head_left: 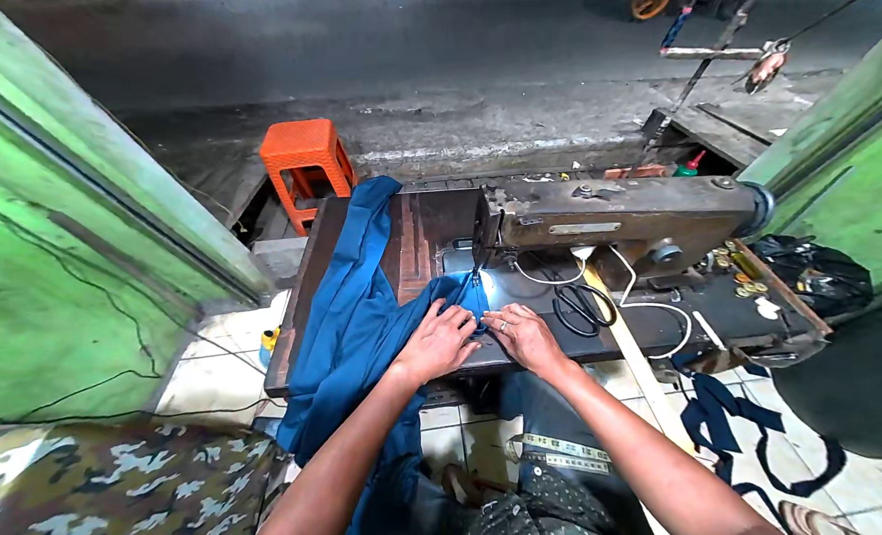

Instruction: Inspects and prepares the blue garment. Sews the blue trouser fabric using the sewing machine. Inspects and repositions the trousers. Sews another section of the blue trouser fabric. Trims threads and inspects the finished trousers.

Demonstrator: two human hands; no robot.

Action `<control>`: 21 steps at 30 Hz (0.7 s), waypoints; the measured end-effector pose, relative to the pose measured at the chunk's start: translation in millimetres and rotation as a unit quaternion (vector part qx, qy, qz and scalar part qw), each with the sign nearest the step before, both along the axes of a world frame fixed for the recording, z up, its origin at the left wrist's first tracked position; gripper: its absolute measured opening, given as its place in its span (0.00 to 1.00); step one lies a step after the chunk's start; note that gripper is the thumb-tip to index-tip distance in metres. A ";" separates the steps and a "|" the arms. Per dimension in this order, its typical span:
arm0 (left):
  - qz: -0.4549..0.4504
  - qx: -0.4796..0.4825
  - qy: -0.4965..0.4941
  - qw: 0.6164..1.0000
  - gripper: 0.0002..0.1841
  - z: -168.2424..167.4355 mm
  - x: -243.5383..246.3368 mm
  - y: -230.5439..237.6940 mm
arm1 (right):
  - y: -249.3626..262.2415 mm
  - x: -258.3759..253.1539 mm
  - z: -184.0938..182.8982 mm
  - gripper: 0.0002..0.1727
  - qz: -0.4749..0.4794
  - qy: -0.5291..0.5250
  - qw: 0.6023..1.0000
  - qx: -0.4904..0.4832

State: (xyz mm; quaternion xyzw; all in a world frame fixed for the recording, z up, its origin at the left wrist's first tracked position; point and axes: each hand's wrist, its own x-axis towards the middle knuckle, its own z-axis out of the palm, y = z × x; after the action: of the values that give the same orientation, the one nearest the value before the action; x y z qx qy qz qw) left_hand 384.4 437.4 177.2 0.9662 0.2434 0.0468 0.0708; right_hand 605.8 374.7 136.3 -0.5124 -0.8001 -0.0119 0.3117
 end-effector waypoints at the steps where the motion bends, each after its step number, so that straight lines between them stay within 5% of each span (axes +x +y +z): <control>1: 0.000 -0.001 -0.004 1.000 0.26 -1.0 -0.2 0.0 | 0.3 0.4 -0.8 0.13 -0.001 0.007 1.000 0.003; 15: 0.009 -0.012 0.017 1.000 0.27 5.3 3.1 0.9 | 0.5 0.9 -0.3 0.13 -0.001 0.020 1.000 -0.003; 21: 0.042 -0.016 0.081 0.996 0.43 15.7 22.0 9.1 | 1.5 1.3 3.5 0.13 0.006 0.011 1.000 -0.027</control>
State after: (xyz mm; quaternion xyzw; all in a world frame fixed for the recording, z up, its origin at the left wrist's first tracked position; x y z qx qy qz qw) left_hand 406.4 446.5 192.9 0.9545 0.2893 -0.0327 0.0646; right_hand 607.1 376.2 139.8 -0.5159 -0.7998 0.0170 0.3064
